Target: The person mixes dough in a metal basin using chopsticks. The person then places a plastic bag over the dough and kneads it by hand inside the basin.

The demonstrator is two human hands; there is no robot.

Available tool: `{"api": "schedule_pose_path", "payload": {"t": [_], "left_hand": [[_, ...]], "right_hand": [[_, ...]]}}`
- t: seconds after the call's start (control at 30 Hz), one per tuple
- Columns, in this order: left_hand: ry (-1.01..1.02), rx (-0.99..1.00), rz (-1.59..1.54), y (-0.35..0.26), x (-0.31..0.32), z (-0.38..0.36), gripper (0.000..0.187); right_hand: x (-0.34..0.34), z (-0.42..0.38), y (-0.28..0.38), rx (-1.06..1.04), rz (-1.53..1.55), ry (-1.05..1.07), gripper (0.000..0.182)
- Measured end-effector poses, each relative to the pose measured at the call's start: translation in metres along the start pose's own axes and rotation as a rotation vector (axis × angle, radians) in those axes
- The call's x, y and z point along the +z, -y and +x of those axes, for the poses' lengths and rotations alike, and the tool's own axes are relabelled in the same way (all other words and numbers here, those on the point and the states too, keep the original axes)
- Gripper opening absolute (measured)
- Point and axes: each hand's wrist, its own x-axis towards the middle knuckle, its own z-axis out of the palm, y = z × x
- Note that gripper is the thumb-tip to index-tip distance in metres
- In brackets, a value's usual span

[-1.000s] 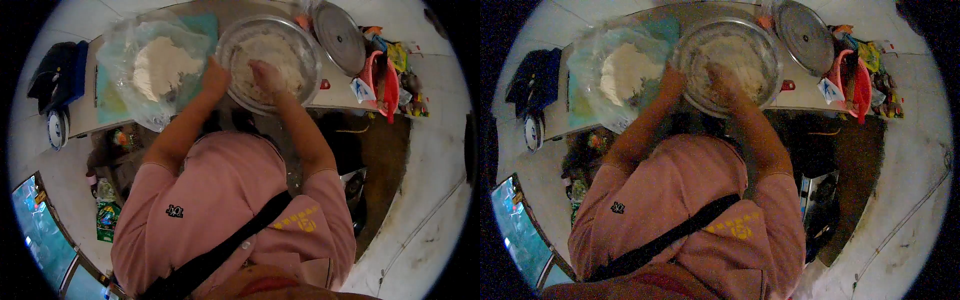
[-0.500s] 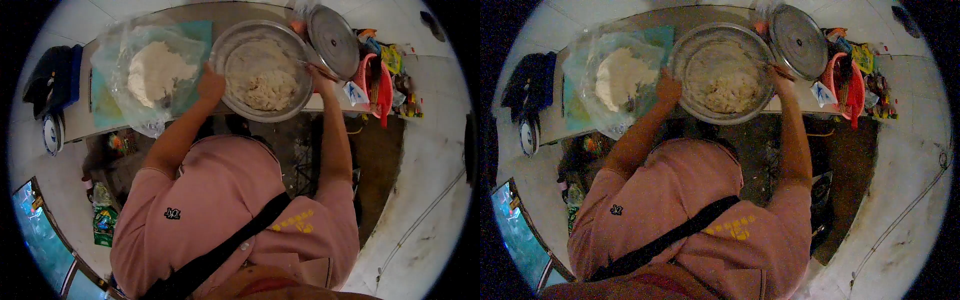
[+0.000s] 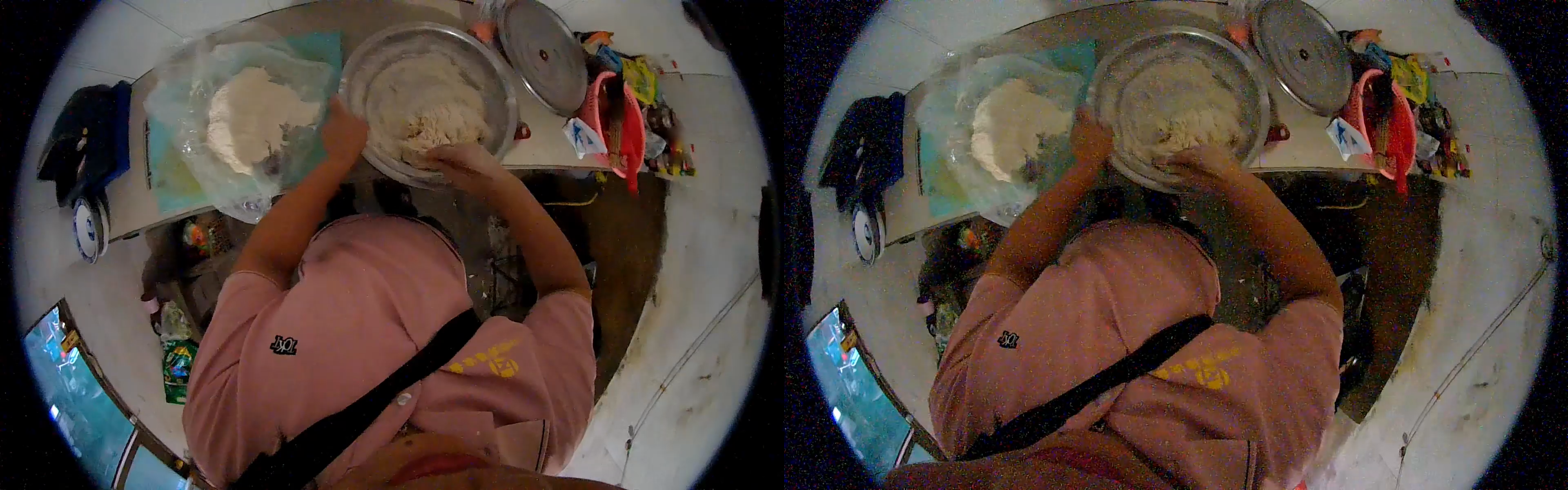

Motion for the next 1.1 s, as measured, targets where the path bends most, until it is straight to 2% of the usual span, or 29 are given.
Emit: {"api": "schedule_pose_path", "payload": {"t": [0.03, 0.1, 0.2, 0.3, 0.33, 0.43, 0.5, 0.6, 0.63, 0.67, 0.73, 0.8, 0.87, 0.97, 1.03, 1.07, 1.1], "left_hand": [[0.001, 0.005, -0.018, -0.002, -0.002, 0.001, 0.064], [-0.001, 0.015, -0.005, -0.001, 0.001, 0.0, 0.066], [0.021, 0.008, -0.024, 0.005, 0.004, 0.001, 0.066], [0.054, 0.012, 0.005, 0.008, 0.01, 0.006, 0.065], [0.059, 0.015, 0.028, 0.009, 0.011, 0.007, 0.064], [-0.118, 0.175, -0.03, 0.02, 0.019, 0.009, 0.063], [-0.075, 0.164, -0.04, 0.02, 0.016, 0.009, 0.062], [0.001, 0.122, -0.07, 0.009, 0.001, 0.003, 0.063], [0.024, 0.101, -0.083, 0.007, -0.002, 0.002, 0.064], [0.032, 0.179, -0.004, 0.018, 0.01, 0.01, 0.065], [0.039, 0.25, 0.081, 0.04, 0.032, 0.025, 0.066], [0.028, 0.168, 0.013, 0.019, 0.01, 0.012, 0.067], [0.008, 0.089, -0.058, 0.011, 0.003, 0.006, 0.069], [-0.02, 0.076, -0.065, 0.012, 0.017, 0.01, 0.069], [-0.02, 0.066, -0.052, 0.004, 0.0, 0.001, 0.069], [-0.067, 0.129, -0.063, 0.008, 0.004, 0.003, 0.068], [-0.115, 0.194, -0.077, 0.015, 0.013, 0.006, 0.068]], "right_hand": [[-0.013, -0.017, 0.016, 0.015, -0.278, -0.037, 0.017], [-0.016, -0.049, -0.004, 0.112, 0.039, -0.273, 0.025], [-0.037, -0.084, 0.012, 0.335, 0.154, -0.299, 0.018], [-0.02, -0.082, -0.023, 0.346, 0.292, -0.282, 0.019], [-0.016, -0.075, -0.025, 0.286, 0.197, -0.268, 0.02], [-0.005, -0.04, -0.025, 0.161, -0.063, -0.209, 0.021], [-0.013, -0.022, -0.026, 0.162, -0.213, -0.158, 0.021], [-0.02, 0.0, -0.065, -0.139, -0.271, -0.249, 0.022], [-0.028, 0.005, -0.061, -0.131, -0.467, -0.278, 0.023], [-0.036, 0.012, -0.055, -0.126, -0.663, -0.307, 0.023], [-0.052, 0.026, -0.06, -0.145, -0.783, -0.386, 0.024], [-0.075, 0.03, -0.07, -0.14, -0.524, -0.493, 0.024], [-0.095, 0.016, -0.041, -0.048, -0.054, -0.61, 0.025], [-0.121, -0.03, 0.021, -0.035, 0.144, -0.695, 0.021], [-0.13, -0.04, -0.009, -0.11, -0.331, -0.645, 0.024], [-0.128, -0.043, -0.026, -0.146, -0.568, -0.618, 0.026], [-0.118, -0.042, -0.045, 0.021, -0.251, -0.656, 0.026]]}}
